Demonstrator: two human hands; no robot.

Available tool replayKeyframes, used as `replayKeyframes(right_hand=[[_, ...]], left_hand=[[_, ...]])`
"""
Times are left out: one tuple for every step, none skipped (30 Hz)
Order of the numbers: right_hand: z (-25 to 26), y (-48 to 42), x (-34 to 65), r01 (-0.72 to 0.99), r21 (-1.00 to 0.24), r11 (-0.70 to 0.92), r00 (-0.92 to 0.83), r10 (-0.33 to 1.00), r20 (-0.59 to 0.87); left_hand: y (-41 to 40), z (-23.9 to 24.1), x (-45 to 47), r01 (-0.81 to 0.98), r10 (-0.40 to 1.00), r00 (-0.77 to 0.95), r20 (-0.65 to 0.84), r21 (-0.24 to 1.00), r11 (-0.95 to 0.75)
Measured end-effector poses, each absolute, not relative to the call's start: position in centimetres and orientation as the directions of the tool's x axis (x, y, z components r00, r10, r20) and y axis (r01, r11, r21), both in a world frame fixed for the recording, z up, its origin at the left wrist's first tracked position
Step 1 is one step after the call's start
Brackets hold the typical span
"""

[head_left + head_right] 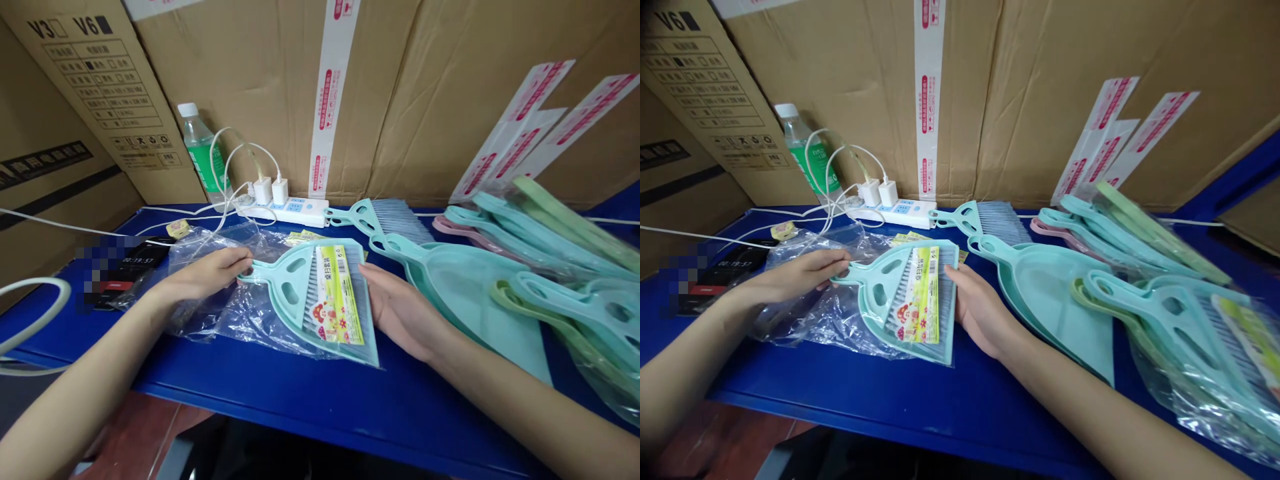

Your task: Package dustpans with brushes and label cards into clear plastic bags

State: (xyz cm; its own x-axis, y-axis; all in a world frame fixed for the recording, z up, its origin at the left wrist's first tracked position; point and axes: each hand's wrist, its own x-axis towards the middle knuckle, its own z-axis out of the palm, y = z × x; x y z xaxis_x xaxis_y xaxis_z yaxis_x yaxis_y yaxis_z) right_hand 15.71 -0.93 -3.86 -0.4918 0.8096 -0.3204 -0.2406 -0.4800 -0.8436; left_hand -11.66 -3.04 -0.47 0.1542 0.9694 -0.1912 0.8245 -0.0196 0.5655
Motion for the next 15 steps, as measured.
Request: replayKeyframes(right_hand=[[-3.7,-0.9,15.7,-0.246,-0.846,-0.473,-0.502,0.809,-0.306],[-3.6,-0.8,15.8,-0.245,-0.851,-0.465,-0.510,0.808,-0.294],[-3.6,-0.8,15.8,-0.235,-0.859,-0.455,-0.509,0.811,-0.290],[-3.6,-0.7,15.9,-0.215,-0.869,-0.446,-0.501,0.814,-0.294],[-3.6,-0.7,15.9,-0.190,-0.878,-0.438,-0.488,0.819,-0.303],[-3.6,-0.6,15.9,-0.166,-0.886,-0.433,-0.478,0.821,-0.311],[-3.7,-0.6,15.9,-0.147,-0.893,-0.426,-0.478,0.821,-0.313],[-3.8,-0.6,15.9,-0.137,-0.901,-0.412,-0.485,0.821,-0.301],[-3.9,-0.5,15.9,-0.133,-0.911,-0.390,-0.494,0.823,-0.280],[-4.0,-0.5,16.0,-0.130,-0.923,-0.362,-0.502,0.827,-0.254],[-4.2,-0.5,16.0,-0.125,-0.937,-0.327,-0.503,0.835,-0.224],[-4.3,-0.5,16.1,-0.116,-0.951,-0.286,-0.499,0.845,-0.193],[-4.5,-0.4,16.1,-0.105,-0.964,-0.243,-0.490,0.856,-0.163],[-4.6,-0.4,16.2,-0.089,-0.975,-0.202,-0.481,0.866,-0.136],[-4.8,-0.4,16.3,-0.069,-0.984,-0.165,-0.480,0.870,-0.113]], left_hand=[[-3.1,-0.4,-11.7,0.815,0.967,0.157,-0.201,0.580,-0.012],[-3.1,-0.3,-11.7,0.810,0.965,0.160,-0.209,0.586,-0.007],[-3.2,-0.3,-11.8,0.810,0.963,0.162,-0.216,0.586,-0.004],[-3.2,-0.3,-11.8,0.812,0.961,0.163,-0.223,0.584,-0.002],[-3.2,-0.3,-11.8,0.814,0.960,0.163,-0.229,0.581,0.001],[-3.2,-0.3,-11.9,0.817,0.958,0.163,-0.234,0.577,0.002],[-3.2,-0.4,-11.8,0.820,0.958,0.165,-0.235,0.573,-0.001],[-3.2,-0.4,-11.8,0.824,0.958,0.169,-0.233,0.567,-0.007],[-3.3,-0.4,-11.8,0.828,0.957,0.175,-0.231,0.560,-0.016],[-3.3,-0.4,-11.8,0.833,0.956,0.182,-0.230,0.553,-0.025],[-3.3,-0.3,-11.8,0.837,0.954,0.188,-0.232,0.546,-0.032],[-3.3,-0.2,-11.8,0.840,0.952,0.193,-0.236,0.541,-0.036],[-3.3,-0.2,-11.8,0.843,0.951,0.197,-0.240,0.537,-0.039],[-3.4,-0.1,-11.8,0.845,0.949,0.200,-0.243,0.534,-0.041],[-3.4,0.0,-11.8,0.846,0.948,0.205,-0.244,0.531,-0.046]])
